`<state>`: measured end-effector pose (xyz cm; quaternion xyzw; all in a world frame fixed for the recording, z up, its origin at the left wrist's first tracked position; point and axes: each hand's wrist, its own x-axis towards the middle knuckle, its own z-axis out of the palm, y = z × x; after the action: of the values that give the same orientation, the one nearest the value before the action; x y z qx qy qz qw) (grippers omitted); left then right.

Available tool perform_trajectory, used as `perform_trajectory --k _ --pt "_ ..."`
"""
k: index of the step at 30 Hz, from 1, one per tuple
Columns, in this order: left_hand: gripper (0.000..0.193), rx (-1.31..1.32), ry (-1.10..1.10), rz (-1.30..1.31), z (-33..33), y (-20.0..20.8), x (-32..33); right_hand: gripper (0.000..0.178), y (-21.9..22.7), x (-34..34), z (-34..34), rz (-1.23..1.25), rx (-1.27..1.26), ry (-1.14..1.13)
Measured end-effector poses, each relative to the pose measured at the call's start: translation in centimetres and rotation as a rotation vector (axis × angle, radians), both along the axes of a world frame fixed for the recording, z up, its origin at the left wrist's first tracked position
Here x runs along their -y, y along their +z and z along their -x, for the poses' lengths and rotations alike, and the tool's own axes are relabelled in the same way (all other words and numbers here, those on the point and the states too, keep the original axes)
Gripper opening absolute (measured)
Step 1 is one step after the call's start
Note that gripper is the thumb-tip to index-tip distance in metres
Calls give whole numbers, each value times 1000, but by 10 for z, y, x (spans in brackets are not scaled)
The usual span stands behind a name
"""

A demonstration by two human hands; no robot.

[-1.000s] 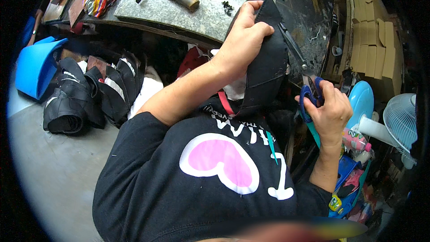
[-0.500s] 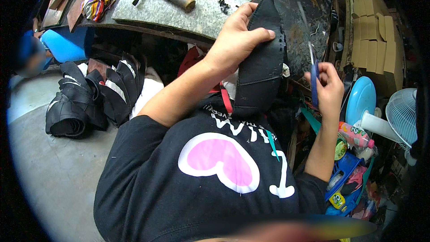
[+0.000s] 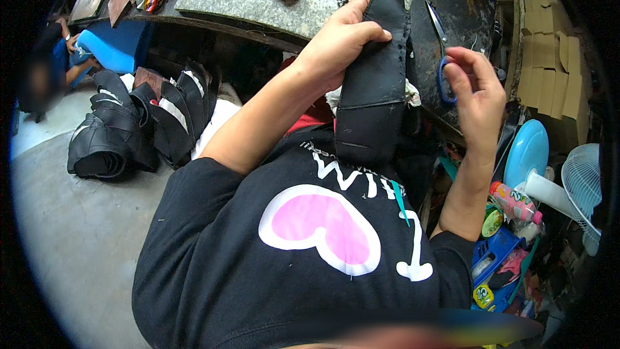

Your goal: The person uses scissors to trim the edges of a black leather shoe upper. They repeatedly reposition the piece and cut along the seam line, removing small excess sections throughout the clip.

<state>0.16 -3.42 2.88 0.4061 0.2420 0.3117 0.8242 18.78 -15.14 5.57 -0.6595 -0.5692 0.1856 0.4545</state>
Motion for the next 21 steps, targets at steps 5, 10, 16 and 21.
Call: perform_trajectory --k 5,10,16,21 --pt "29 -10 19 -5 -2 -7 -1 24 -8 -13 34 38 -65 100" --pt "37 -219 182 -272 0 -9 3 15 -16 -15 37 94 -107 85" --pt "52 -764 358 -1378 9 11 21 15 -12 -13 42 -9 126 23" --pt "50 -649 206 -1295 13 24 13 14 7 -4 43 -118 250 26"
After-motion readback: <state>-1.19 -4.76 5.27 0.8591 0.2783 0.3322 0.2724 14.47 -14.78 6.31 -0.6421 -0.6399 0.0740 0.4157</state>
